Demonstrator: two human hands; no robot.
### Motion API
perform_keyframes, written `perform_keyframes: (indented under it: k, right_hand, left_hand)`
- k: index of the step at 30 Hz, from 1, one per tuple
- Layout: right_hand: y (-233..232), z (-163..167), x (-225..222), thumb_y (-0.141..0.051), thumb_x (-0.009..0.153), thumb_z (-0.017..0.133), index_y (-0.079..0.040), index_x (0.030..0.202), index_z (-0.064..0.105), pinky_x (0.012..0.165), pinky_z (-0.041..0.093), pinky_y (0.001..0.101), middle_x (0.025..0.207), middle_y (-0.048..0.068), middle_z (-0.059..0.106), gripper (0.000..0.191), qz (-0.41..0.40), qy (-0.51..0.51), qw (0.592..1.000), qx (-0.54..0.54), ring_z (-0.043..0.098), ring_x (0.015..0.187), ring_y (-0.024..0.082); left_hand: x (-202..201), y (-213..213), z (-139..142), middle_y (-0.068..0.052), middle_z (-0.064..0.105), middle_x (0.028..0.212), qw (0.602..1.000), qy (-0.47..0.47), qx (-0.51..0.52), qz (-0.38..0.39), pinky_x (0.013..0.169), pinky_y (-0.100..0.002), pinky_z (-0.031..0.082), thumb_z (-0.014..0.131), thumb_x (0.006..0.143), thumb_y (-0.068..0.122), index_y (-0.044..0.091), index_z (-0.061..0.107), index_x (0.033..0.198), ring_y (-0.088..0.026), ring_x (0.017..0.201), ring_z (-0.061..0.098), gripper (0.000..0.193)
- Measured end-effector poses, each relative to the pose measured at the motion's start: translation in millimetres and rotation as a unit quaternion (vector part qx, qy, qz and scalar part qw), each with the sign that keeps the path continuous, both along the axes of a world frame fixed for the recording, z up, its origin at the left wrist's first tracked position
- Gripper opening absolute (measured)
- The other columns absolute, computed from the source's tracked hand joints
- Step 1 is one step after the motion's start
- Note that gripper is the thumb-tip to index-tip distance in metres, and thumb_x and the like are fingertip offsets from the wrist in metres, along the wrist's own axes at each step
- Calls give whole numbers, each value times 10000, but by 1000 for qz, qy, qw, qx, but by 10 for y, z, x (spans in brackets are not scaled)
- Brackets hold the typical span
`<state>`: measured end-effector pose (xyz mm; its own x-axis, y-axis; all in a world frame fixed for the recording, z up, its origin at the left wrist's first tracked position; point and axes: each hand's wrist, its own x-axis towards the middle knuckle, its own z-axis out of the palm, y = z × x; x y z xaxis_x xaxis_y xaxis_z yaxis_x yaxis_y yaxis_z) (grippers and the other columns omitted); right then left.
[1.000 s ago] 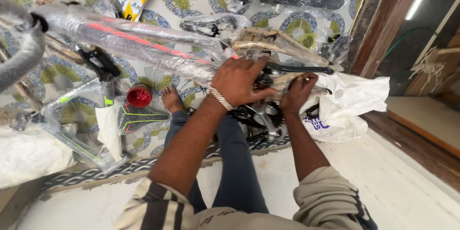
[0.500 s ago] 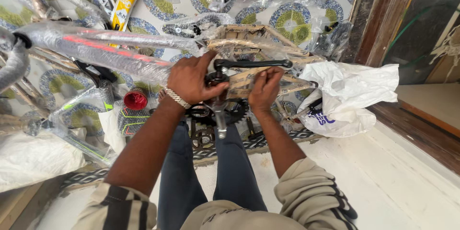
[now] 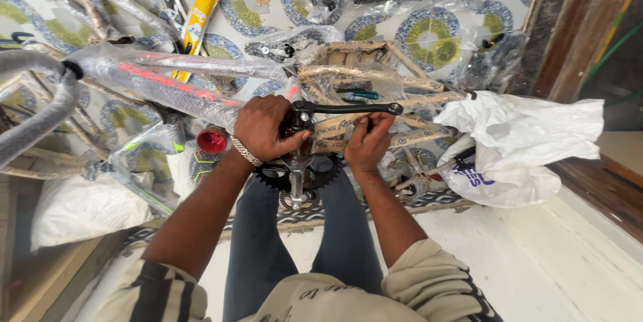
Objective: The person assembles a bicycle by attaching the crankset to the frame and installing the saddle. They use a wrench to tighten the crank bolts and a screwdriver to secure the saddle rails to the seat post.
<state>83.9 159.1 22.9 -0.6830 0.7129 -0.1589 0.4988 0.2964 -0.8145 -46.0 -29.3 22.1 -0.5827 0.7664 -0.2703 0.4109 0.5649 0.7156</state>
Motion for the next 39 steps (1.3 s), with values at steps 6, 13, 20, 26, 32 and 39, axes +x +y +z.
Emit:
perform_keyframes:
  k: [6, 13, 20, 26, 32, 39]
  right_hand:
    - [-11, -101, 37, -101, 1032, 531, -27, 1202, 400, 644, 473, 377, 831, 90, 599, 227, -19, -49, 998, 23, 603, 705, 223]
    - [-67, -131, 59, -122, 1059, 484, -59, 1173, 376, 753, 473, 350, 1007, 55, 454, 169, -13, 13, 1000, -15, 530, 842, 205]
    - [-58, -184, 95, -200, 1098, 487, -69, 1231, 361, 814, 447, 305, 1050, 38, 425, 226, 10, -6, 1000, 20, 501, 924, 174]
    - [-56, -236, 140, -201, 1128, 522, -49, 1241, 363, 1003, 420, 266, 1086, 40, 379, 247, 55, 30, 997, 44, 445, 1043, 148]
    - [-134, -268, 66, -154, 1088, 480, -75, 1254, 388, 860, 342, 263, 1096, 22, 358, 205, -3, 113, 992, -51, 376, 976, 140]
    - [-151, -231, 69, -77, 1060, 464, -52, 1150, 396, 864, 381, 254, 1063, 24, 366, 115, 25, 102, 995, 4, 389, 947, 134]
  left_hand:
    - [-11, 7, 11, -157, 668, 877, 999, 8, 39, 12, 798, -506, 488, 667, 847, 670, 37, 648, 940, -385, 850, 642, 639]
    - [-95, 25, 209, -139, 706, 922, 1000, -3, -15, 18, 833, -481, 512, 608, 826, 759, 57, 699, 1017, -346, 902, 679, 733]
    - [-149, -18, 342, -136, 721, 983, 994, 57, 63, 74, 815, -467, 531, 547, 811, 803, 54, 695, 1079, -330, 930, 701, 810]
    - [-145, -131, 340, -143, 718, 975, 998, 22, 48, 43, 851, -458, 557, 523, 838, 789, 50, 682, 1115, -325, 962, 716, 805]
    - [-110, -301, 196, -116, 748, 1115, 965, -105, 189, 149, 924, -448, 566, 600, 926, 639, 101, 694, 1186, -306, 1032, 732, 605]
    - [348, -2263, -120, -126, 677, 1223, 876, -80, 138, 455, 961, -375, 578, 794, 799, 159, 56, 630, 1262, -201, 1113, 680, 502]
